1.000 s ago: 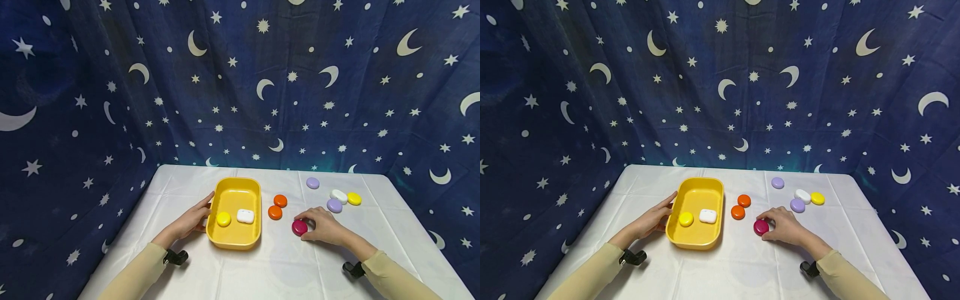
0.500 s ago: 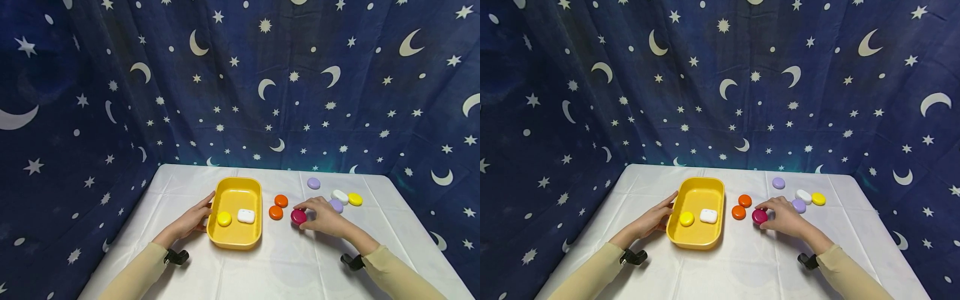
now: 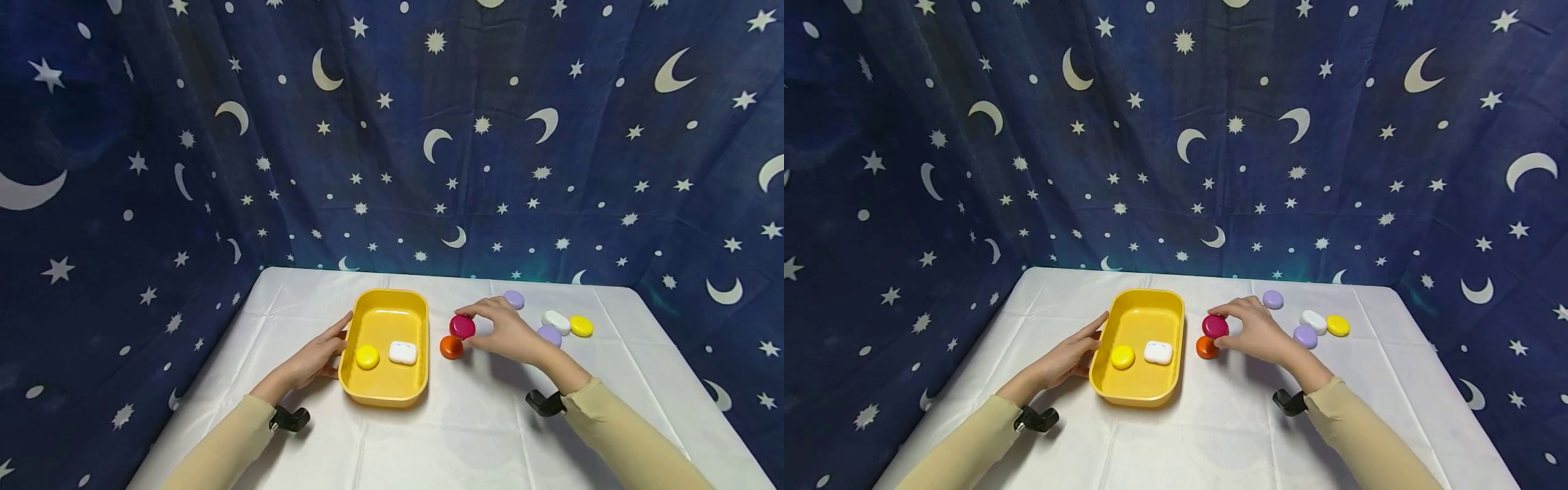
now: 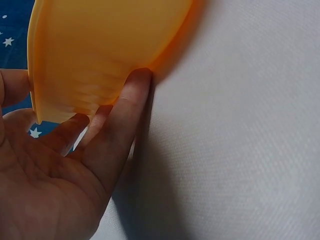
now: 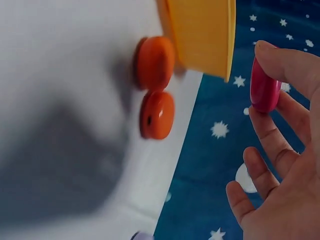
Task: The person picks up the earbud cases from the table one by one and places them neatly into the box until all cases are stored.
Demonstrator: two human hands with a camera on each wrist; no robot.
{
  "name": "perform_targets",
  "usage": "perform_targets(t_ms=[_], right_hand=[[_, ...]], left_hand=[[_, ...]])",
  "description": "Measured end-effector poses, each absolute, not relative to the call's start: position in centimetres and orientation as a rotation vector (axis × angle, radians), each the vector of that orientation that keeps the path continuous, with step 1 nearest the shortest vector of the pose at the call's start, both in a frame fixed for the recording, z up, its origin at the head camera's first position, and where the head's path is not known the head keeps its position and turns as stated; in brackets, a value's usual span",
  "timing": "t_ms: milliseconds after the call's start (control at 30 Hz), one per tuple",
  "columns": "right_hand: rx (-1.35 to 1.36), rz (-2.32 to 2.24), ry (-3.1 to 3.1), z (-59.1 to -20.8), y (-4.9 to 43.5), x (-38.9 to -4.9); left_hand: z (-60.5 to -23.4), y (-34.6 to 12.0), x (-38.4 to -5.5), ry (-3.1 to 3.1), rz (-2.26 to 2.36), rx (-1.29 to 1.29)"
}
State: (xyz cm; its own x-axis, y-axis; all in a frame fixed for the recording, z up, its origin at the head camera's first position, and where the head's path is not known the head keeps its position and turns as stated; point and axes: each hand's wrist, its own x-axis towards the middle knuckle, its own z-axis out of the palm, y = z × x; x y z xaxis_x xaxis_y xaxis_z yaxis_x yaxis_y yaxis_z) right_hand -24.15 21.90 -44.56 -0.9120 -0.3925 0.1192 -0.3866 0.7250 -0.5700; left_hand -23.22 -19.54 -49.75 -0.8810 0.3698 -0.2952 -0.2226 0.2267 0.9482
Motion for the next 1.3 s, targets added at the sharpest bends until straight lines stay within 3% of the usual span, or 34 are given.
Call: perform_targets(t_ms=[733,1300], right_hand=[[-0.754,-0.872,2.823,-43.6,12.3,-27.0],[-0.913,-0.685,2.771,-44.4,8.2,-28.4]], left_hand=[[-49.7,-19.5,-23.3,2.034,1.704,0.151],[-50.0,-19.5,-23.3,2.021,1.718,0.137]])
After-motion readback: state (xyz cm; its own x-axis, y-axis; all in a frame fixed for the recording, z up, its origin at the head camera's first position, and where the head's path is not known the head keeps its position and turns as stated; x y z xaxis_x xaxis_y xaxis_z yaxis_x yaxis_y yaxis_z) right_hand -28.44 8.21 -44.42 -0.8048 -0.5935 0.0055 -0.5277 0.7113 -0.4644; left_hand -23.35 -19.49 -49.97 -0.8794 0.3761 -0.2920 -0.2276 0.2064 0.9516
